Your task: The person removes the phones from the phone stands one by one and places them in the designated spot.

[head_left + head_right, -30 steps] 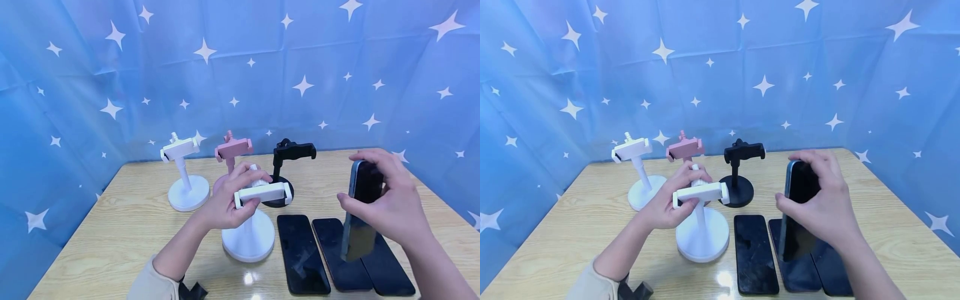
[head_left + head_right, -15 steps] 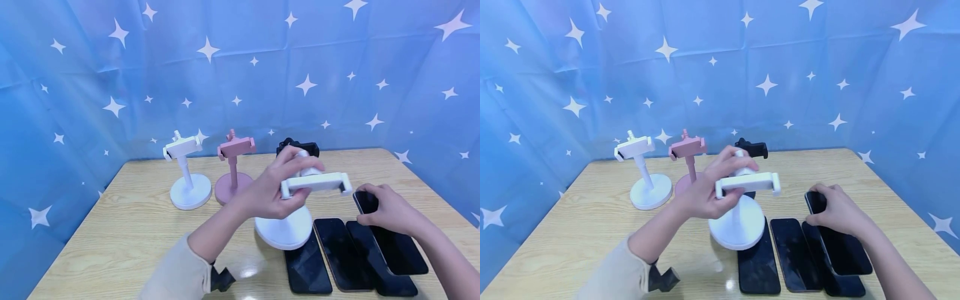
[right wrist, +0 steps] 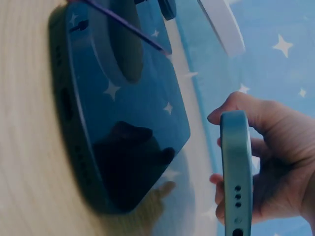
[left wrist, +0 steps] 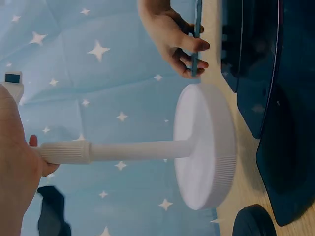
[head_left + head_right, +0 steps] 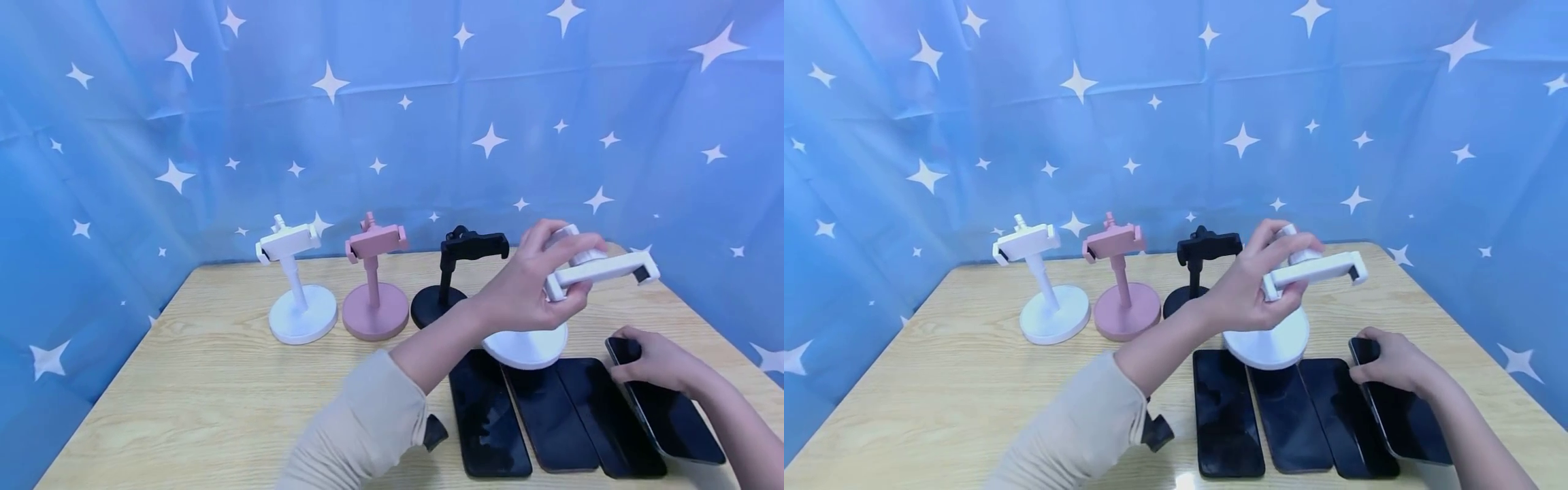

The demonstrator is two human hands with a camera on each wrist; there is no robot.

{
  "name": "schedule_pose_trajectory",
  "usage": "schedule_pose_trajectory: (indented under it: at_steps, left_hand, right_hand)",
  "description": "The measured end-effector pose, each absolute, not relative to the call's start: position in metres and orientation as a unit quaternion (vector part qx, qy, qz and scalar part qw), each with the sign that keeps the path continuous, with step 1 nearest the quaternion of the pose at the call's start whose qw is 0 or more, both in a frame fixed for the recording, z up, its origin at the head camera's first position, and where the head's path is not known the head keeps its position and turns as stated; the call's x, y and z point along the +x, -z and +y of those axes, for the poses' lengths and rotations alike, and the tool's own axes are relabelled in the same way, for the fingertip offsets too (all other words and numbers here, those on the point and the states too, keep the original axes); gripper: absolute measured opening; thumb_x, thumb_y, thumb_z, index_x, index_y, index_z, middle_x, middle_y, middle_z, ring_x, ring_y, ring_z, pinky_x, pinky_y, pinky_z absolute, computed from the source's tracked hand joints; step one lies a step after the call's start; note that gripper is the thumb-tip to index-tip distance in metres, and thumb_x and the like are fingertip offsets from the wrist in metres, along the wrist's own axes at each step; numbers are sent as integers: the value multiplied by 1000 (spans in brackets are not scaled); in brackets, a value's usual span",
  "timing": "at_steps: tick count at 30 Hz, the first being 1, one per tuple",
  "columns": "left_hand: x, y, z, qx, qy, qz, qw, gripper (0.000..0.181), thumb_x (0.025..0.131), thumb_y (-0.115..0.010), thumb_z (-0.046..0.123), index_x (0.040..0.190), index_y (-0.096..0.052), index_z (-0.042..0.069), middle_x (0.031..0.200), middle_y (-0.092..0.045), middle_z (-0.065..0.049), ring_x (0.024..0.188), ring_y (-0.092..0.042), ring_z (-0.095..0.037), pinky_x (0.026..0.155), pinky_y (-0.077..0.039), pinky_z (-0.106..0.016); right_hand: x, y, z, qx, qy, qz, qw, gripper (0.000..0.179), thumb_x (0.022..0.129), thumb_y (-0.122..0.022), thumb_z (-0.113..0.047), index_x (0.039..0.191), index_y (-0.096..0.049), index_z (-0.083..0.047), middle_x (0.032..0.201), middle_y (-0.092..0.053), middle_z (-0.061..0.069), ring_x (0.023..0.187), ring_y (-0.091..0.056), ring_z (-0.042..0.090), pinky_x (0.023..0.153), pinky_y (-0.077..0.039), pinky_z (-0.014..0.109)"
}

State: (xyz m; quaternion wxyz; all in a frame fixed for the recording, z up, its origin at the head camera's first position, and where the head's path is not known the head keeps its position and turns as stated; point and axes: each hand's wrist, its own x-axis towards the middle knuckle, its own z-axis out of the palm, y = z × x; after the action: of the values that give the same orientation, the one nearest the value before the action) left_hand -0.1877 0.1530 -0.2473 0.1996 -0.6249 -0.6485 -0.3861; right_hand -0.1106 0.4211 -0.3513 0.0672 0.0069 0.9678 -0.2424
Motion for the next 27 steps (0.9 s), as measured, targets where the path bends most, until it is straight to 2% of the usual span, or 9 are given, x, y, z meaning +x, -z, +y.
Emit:
schedule_pose_trajectory:
  at_steps: [4, 7, 13, 15, 21, 27]
  left_hand:
    - [-194, 252, 170, -616, 340, -670, 236, 40, 82, -56, 17, 121, -50, 9, 120, -41, -9, 120, -29, -15, 100, -19, -17]
    - [-200, 259, 180, -609, 319, -677, 263, 39, 83, -55, 19, 121, -51, 9, 118, -42, -7, 118, -30, -16, 100, -19, -18]
    - [-215, 280, 194, -594, 297, -695, 277, 39, 85, -54, 20, 123, -51, 10, 116, -43, -7, 115, -32, -17, 101, -19, -22]
    - [-220, 285, 198, -589, 305, -698, 271, 39, 85, -54, 20, 123, -50, 10, 118, -42, -9, 116, -32, -17, 101, -19, -22]
    - [-231, 288, 201, -575, 356, -696, 241, 35, 86, -54, 18, 121, -51, 11, 121, -39, -12, 117, -32, -17, 97, -23, -19]
    - [-235, 284, 202, -550, 393, -722, 150, 36, 89, -52, 19, 124, -48, 15, 130, -34, -10, 122, -27, -15, 89, -30, -18]
  right_hand:
    - [-108, 353, 426, 5, 251, 965, 75, 52, 70, -70, -15, 111, -48, 8, 92, -56, 14, 76, -47, 23, 62, -39, 30]
    - [-107, 355, 430, 9, 263, 961, 87, 53, 70, -70, -15, 113, -47, 7, 91, -54, 12, 75, -46, 22, 61, -39, 30]
    - [-104, 356, 435, 14, 261, 961, 93, 58, 71, -70, -15, 116, -44, 12, 103, -51, 27, 83, -46, 30, 64, -39, 33]
    - [-103, 356, 435, 15, 262, 961, 93, 60, 71, -70, -14, 117, -43, 13, 107, -50, 30, 85, -45, 31, 65, -40, 33]
    - [-102, 359, 436, 9, 267, 960, 85, 59, 71, -71, -12, 117, -43, 13, 100, -52, 23, 80, -46, 27, 62, -39, 32]
    - [-102, 363, 437, 8, 279, 956, 94, 58, 70, -71, -13, 116, -44, 10, 98, -52, 17, 79, -45, 25, 62, -38, 31]
